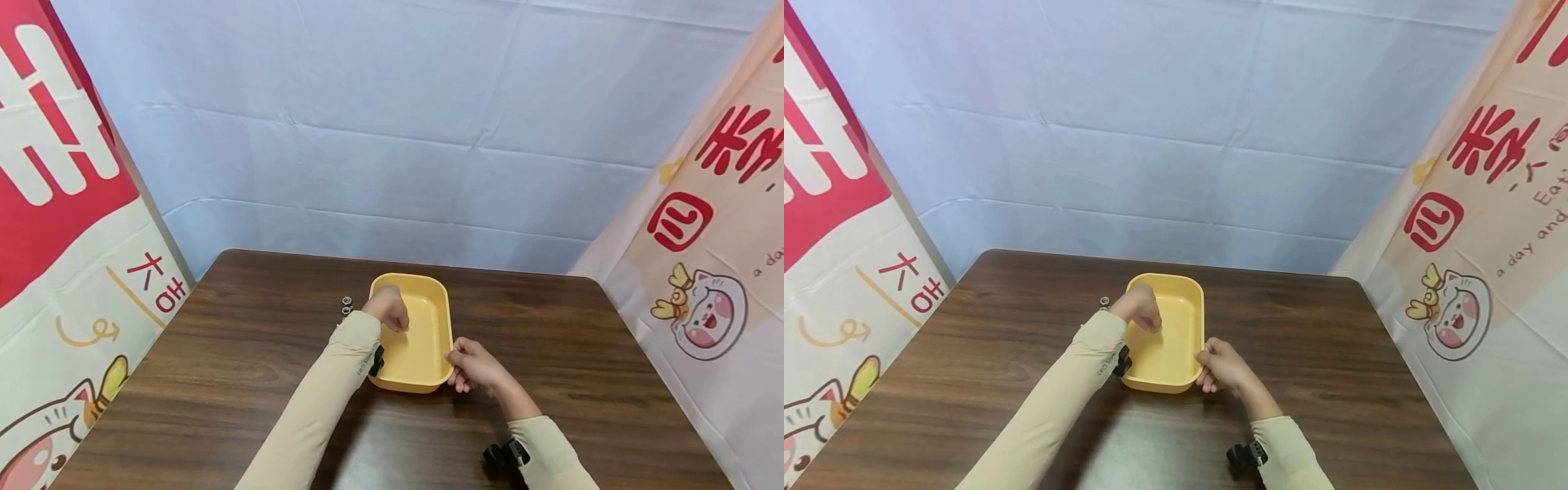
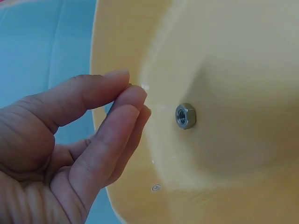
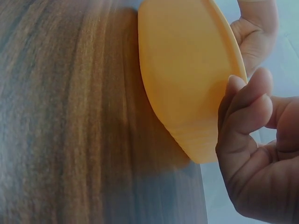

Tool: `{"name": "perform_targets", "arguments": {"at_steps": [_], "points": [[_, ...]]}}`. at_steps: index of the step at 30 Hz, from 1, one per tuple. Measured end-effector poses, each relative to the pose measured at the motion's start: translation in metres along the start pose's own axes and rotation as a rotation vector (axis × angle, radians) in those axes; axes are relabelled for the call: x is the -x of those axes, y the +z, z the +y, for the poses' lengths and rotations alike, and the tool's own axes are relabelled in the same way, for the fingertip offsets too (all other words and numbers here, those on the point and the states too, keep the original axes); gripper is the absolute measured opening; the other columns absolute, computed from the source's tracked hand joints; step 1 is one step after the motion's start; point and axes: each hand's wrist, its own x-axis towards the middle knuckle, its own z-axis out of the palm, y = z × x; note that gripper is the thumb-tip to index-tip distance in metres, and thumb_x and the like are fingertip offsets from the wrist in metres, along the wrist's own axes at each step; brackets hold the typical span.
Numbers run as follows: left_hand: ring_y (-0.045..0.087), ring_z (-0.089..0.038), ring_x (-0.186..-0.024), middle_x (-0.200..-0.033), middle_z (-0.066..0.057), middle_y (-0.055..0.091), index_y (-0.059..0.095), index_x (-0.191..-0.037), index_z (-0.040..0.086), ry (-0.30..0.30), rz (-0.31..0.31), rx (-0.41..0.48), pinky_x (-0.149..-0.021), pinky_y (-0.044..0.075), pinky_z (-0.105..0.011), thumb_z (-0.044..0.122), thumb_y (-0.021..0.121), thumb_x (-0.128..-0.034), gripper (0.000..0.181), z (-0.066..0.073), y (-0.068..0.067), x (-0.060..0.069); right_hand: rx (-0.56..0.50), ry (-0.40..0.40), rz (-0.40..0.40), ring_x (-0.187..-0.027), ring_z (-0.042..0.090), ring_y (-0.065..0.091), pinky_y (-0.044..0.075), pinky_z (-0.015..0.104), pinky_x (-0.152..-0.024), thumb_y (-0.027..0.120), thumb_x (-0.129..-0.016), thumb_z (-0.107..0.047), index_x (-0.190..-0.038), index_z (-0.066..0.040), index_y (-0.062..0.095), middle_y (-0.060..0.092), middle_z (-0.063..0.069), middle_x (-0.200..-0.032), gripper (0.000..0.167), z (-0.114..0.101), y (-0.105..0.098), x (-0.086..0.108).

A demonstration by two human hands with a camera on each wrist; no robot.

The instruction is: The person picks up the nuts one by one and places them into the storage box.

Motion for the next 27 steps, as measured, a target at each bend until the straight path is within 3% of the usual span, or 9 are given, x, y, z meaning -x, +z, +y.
{"name": "perform_targets", "arguments": {"at_steps": [4, 8, 11, 17, 20, 23, 27], "points": [[0.060, -0.015, -0.051, -0.062, -0.010, 0.064, 0.065, -0.093, -0.009, -0.004, -0.014, -0.075, -0.059, 0.054, -0.029, -0.004, 0.074, -0.0744, 0.021, 0.002, 0.002, 0.000, -0.002, 0.001, 0.000, -0.040, 0.010, 0.050, 0.040, 0.020, -0.038, 0.044, -0.097, -0.009, -0.088, 0.000, 0.040, 0.056, 0.008, -0.059, 0.013, 0.013, -0.004, -0.009], [0.062, -0.017, -0.053, -0.063, -0.011, 0.065, 0.061, -0.102, -0.008, -0.006, -0.012, -0.090, -0.057, 0.053, -0.028, -0.004, 0.073, -0.0741, 0.031, 0.006, 0.003, 0.002, -0.007, 0.009, 0.000, -0.040, 0.010, 0.051, 0.041, 0.021, -0.038, 0.047, -0.096, -0.012, -0.089, -0.001, 0.040, 0.057, 0.008, -0.059, 0.015, 0.016, -0.004, -0.011], [0.062, -0.018, -0.055, -0.064, -0.011, 0.065, 0.060, -0.102, -0.007, 0.009, -0.007, -0.094, -0.056, 0.053, -0.028, -0.005, 0.071, -0.0745, 0.029, 0.009, 0.003, 0.004, -0.011, 0.013, 0.008, -0.040, 0.009, 0.050, 0.040, 0.021, -0.037, 0.048, -0.095, -0.012, -0.089, -0.001, 0.040, 0.057, 0.008, -0.058, 0.015, 0.016, -0.004, -0.010], [0.063, -0.020, -0.056, -0.065, -0.012, 0.065, 0.057, -0.105, -0.008, 0.009, -0.006, -0.082, -0.067, 0.054, -0.034, -0.006, 0.068, -0.0762, 0.030, 0.011, 0.003, 0.004, -0.010, 0.009, 0.014, -0.040, 0.009, 0.050, 0.040, 0.020, -0.037, 0.048, -0.095, -0.011, -0.088, -0.001, 0.040, 0.057, 0.007, -0.057, 0.015, 0.015, -0.003, -0.009], [0.063, -0.020, -0.057, -0.065, -0.013, 0.065, 0.057, -0.106, -0.009, 0.004, -0.010, -0.088, -0.063, 0.054, -0.033, -0.005, 0.067, -0.0773, 0.030, 0.009, 0.003, 0.004, -0.005, 0.004, 0.011, -0.040, 0.009, 0.051, 0.040, 0.020, -0.037, 0.048, -0.094, -0.011, -0.087, -0.001, 0.040, 0.057, 0.008, -0.058, 0.015, 0.014, -0.003, -0.010], [0.062, -0.021, -0.056, -0.066, -0.013, 0.064, 0.059, -0.100, -0.006, 0.022, -0.027, -0.116, -0.055, 0.053, -0.030, -0.001, 0.067, -0.0791, 0.023, 0.009, 0.002, 0.005, 0.000, 0.004, 0.005, -0.040, 0.009, 0.051, 0.041, 0.021, -0.038, 0.048, -0.095, -0.010, -0.087, -0.001, 0.040, 0.057, 0.008, -0.058, 0.014, 0.014, -0.004, -0.010], [0.055, -0.018, -0.049, -0.062, -0.008, 0.058, 0.060, -0.080, 0.003, 0.088, -0.060, -0.175, -0.047, 0.049, -0.027, 0.006, 0.068, -0.0815, 0.009, 0.008, 0.001, 0.009, -0.006, 0.010, -0.002, -0.041, 0.009, 0.051, 0.041, 0.021, -0.038, 0.048, -0.094, -0.010, -0.087, -0.001, 0.040, 0.057, 0.009, -0.059, 0.014, 0.015, -0.005, -0.011]]}}
